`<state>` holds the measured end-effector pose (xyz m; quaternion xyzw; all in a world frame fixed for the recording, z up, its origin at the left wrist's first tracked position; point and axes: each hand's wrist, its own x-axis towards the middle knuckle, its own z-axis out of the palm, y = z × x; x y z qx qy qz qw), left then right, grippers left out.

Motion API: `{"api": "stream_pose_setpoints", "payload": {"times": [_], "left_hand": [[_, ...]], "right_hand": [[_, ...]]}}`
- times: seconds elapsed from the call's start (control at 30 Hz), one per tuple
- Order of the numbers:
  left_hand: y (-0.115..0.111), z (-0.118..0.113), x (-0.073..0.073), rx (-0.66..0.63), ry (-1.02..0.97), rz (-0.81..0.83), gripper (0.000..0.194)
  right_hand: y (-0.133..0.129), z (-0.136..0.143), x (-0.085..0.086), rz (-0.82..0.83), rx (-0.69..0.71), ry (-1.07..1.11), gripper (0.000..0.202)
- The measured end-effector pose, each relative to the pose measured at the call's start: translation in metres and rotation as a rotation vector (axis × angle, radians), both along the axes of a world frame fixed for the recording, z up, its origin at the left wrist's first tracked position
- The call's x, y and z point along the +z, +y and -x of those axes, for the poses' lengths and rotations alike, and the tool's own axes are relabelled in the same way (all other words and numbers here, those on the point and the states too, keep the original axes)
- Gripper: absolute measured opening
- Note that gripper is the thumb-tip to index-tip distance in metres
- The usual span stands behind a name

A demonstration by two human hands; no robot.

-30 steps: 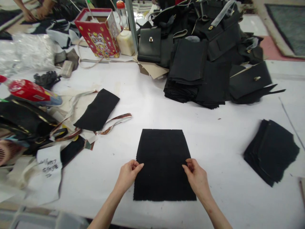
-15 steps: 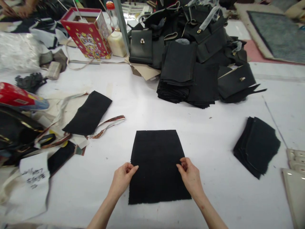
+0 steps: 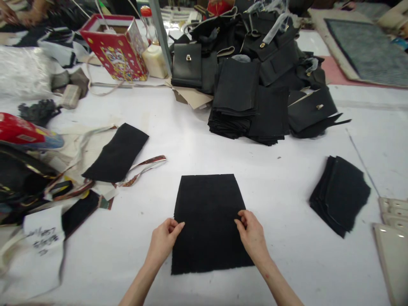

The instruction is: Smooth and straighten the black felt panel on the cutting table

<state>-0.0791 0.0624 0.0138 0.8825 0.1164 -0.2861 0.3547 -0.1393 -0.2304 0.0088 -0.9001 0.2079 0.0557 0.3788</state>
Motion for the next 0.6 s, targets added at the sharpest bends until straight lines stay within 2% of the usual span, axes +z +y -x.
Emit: {"api": "stream_pose_setpoints", "payload": {"times": [0.17, 0.37, 0.6], "left_hand": [[-0.001, 0.001, 0.003, 0.006, -0.015, -0.015, 0.037], [-0.002, 0.001, 0.003, 0.006, -0.019, -0.016, 0.037], [-0.002, 0.002, 0.002, 0.029, -0.019, -0.004, 0.036]], "right_hand": [[-0.001, -0.003, 0.003, 0.079, 0.078, 0.03, 0.008], [0.006, -0.005, 0.013, 0.298, 0.178, 0.046, 0.006], [0.002, -0.003, 0.005, 0.057, 0.027, 0.065, 0.015]]}}
